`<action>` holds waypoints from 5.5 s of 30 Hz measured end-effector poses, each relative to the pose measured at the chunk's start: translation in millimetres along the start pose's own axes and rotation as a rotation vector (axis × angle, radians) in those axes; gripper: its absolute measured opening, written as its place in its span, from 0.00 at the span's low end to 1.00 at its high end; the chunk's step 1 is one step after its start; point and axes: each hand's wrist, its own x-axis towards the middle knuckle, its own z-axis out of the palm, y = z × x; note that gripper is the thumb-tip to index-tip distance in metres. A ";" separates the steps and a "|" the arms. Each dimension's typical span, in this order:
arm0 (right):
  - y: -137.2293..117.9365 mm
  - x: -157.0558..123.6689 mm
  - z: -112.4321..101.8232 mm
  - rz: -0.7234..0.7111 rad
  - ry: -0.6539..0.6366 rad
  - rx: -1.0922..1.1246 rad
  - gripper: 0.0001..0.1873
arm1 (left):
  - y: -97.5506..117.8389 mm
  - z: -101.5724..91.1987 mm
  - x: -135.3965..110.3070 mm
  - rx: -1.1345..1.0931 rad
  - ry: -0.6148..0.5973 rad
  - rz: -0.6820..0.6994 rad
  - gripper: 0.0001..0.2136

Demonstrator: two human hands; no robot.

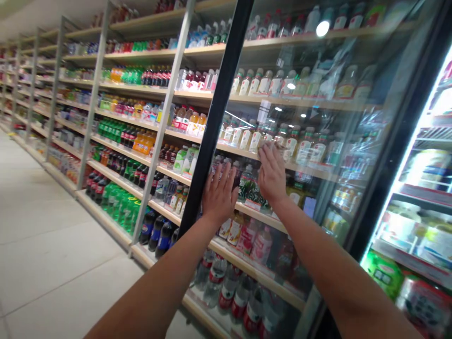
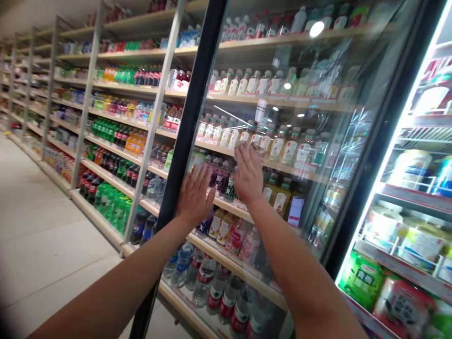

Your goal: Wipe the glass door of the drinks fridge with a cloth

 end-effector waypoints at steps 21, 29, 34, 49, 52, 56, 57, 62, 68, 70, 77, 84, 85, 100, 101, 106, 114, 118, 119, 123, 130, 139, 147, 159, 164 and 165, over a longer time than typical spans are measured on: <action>-6.8 -113.5 -34.2 -0.195 -0.107 0.239 0.25 | 46.3 8.8 16.5 -0.152 -0.269 0.297 0.32; 19.4 -173.8 -38.0 0.055 -0.111 -0.157 0.36 | 43.7 6.5 -0.1 -0.098 -0.154 0.331 0.21; 16.3 -185.9 -30.7 0.068 -0.126 -0.226 0.38 | 25.1 -1.8 15.8 -0.068 -0.101 0.409 0.22; 16.7 -185.2 -32.3 0.059 -0.127 -0.224 0.39 | 31.0 -12.5 48.6 -0.068 -0.160 0.208 0.27; 16.6 -185.1 -31.6 0.070 -0.122 -0.204 0.39 | 16.9 -7.2 81.1 -0.073 -0.177 0.240 0.28; 16.6 -184.9 -31.2 0.075 -0.120 -0.195 0.39 | -14.6 -8.1 132.4 -0.062 -0.105 0.151 0.31; 16.6 -184.8 -31.2 0.075 -0.124 -0.203 0.39 | -17.6 -9.0 135.9 -0.051 -0.093 0.120 0.31; 16.2 -183.8 -31.5 0.080 -0.130 -0.208 0.39 | -3.2 -10.8 97.8 -0.070 -0.165 0.235 0.27; 16.3 -183.4 -32.2 0.071 -0.118 -0.208 0.39 | -22.9 -16.9 144.3 -0.064 -0.154 0.224 0.27; 16.3 -183.7 -32.3 0.068 -0.116 -0.217 0.39 | -27.0 -17.9 163.3 -0.028 -0.135 0.170 0.27; 14.5 -182.6 -33.0 0.057 -0.110 -0.209 0.38 | 0.3 -6.5 72.9 -0.029 -0.262 0.390 0.27; 15.1 -180.7 -32.7 0.073 -0.119 -0.200 0.36 | -35.4 -6.7 159.0 -0.075 -0.168 0.304 0.27; 14.8 -181.5 -32.8 0.073 -0.122 -0.198 0.36 | -36.6 -5.0 170.3 -0.080 -0.143 0.269 0.26; 75.8 -23.2 -54.0 0.202 0.028 -0.174 0.31 | -17.0 -14.1 159.4 0.128 -0.161 0.184 0.26; 82.3 -11.5 -52.9 0.242 0.022 -0.177 0.31 | -13.5 -11.9 153.3 0.122 -0.157 0.177 0.26; 90.2 -0.8 -44.8 0.330 -0.030 -0.183 0.31 | -13.7 -11.2 124.2 0.062 -0.227 0.425 0.26; 88.7 -7.6 -42.2 0.323 0.002 -0.145 0.30 | -23.1 0.2 196.1 0.191 -0.143 0.111 0.29; 89.8 -8.9 -42.7 0.327 0.010 -0.096 0.30 | -2.7 11.5 163.5 0.168 -0.238 0.352 0.28; 89.4 -9.6 -42.8 0.326 0.011 -0.083 0.30 | -2.0 10.4 159.1 0.168 -0.292 0.453 0.28; 87.2 -12.2 -41.8 0.330 0.022 -0.043 0.30 | -18.7 -1.1 182.6 0.215 -0.277 0.379 0.27; 86.7 -14.9 -40.1 0.320 0.088 -0.050 0.30 | -15.0 5.2 174.5 0.243 -0.211 0.293 0.28; 90.0 -15.6 -36.5 0.324 0.083 -0.065 0.31 | -28.4 -4.6 205.0 0.250 -0.121 0.171 0.28; 87.5 -14.4 -40.8 0.342 0.040 -0.007 0.31 | -7.4 -0.6 185.5 0.216 -0.313 0.474 0.27; 85.2 -9.2 -40.5 0.362 0.009 -0.036 0.33 | -13.2 -0.5 191.8 0.167 -0.234 0.406 0.26; 86.0 -9.0 -40.5 0.360 0.010 -0.039 0.33 | -11.6 8.5 200.4 0.178 -0.118 0.241 0.27; 86.2 -9.2 -40.4 0.359 0.010 -0.042 0.33 | -7.5 9.2 197.3 0.177 -0.169 0.320 0.27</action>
